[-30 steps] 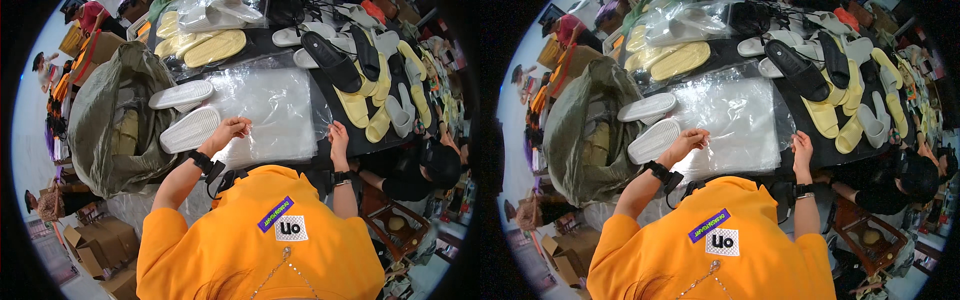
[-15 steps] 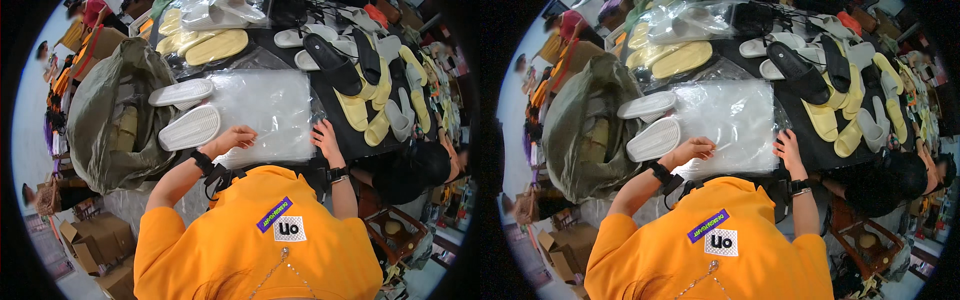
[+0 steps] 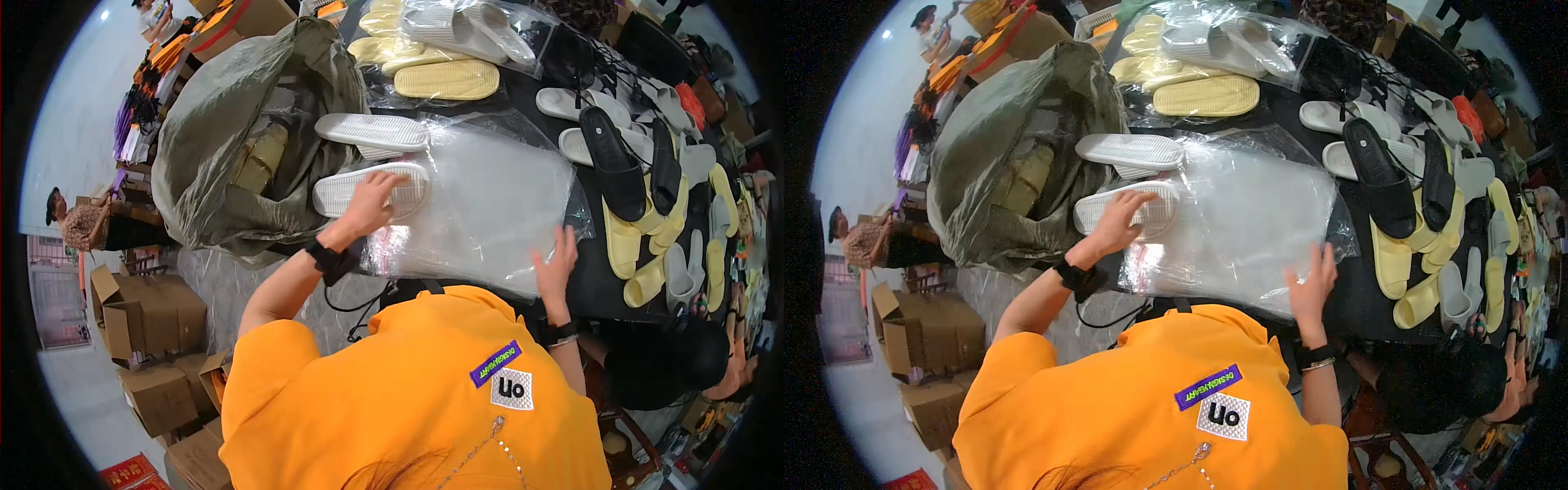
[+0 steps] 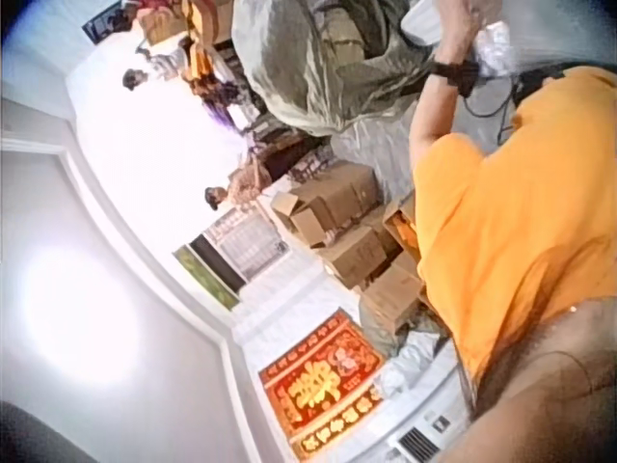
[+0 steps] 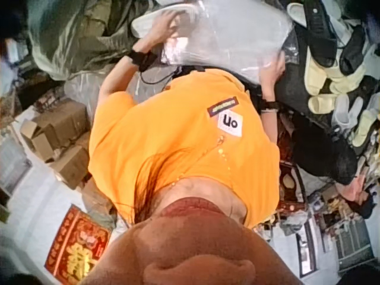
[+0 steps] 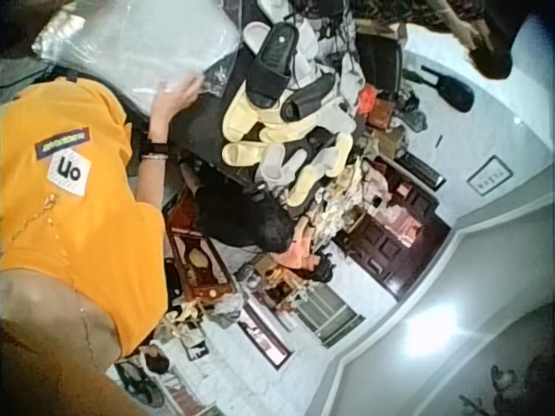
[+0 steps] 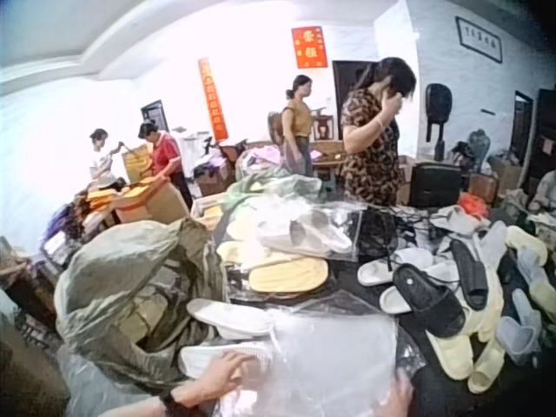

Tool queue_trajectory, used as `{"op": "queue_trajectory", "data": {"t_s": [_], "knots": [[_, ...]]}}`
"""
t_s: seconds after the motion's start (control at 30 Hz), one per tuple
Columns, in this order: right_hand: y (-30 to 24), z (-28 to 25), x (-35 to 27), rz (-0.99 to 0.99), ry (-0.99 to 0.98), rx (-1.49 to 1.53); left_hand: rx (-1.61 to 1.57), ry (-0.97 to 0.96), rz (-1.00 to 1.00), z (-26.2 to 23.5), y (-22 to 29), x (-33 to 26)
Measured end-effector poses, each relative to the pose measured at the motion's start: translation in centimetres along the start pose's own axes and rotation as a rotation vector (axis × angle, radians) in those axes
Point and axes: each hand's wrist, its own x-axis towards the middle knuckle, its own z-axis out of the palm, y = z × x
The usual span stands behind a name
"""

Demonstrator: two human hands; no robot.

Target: Packing slippers into plastic bags.

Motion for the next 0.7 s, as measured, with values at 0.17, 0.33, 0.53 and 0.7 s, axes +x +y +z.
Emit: {"op": "queue_trajectory", "data": {"t_s": [0.17,0.33,0.53,0.7], "knots": [[-4.7,0.8,-1.4,-0.321,-0.426,-0.192,0.413,-0.022,-0.158,2.7,-3.6,-4.8],[-2.6,3.0,-1.5,-0.326,-0.443,-0.236,0.487,0.268,-0.236,5.5,-6.3,-4.9],[-2.1,2.8,-1.2,-0.289,-0.495,-0.251,0.518,0.3,-0.082,3.2,-7.8,-3.8],[-2.0,2.8,-1.2,-0.276,-0.515,-0.243,0.539,0.566,-0.14,-1.9,-8.0,-1.2]]}}
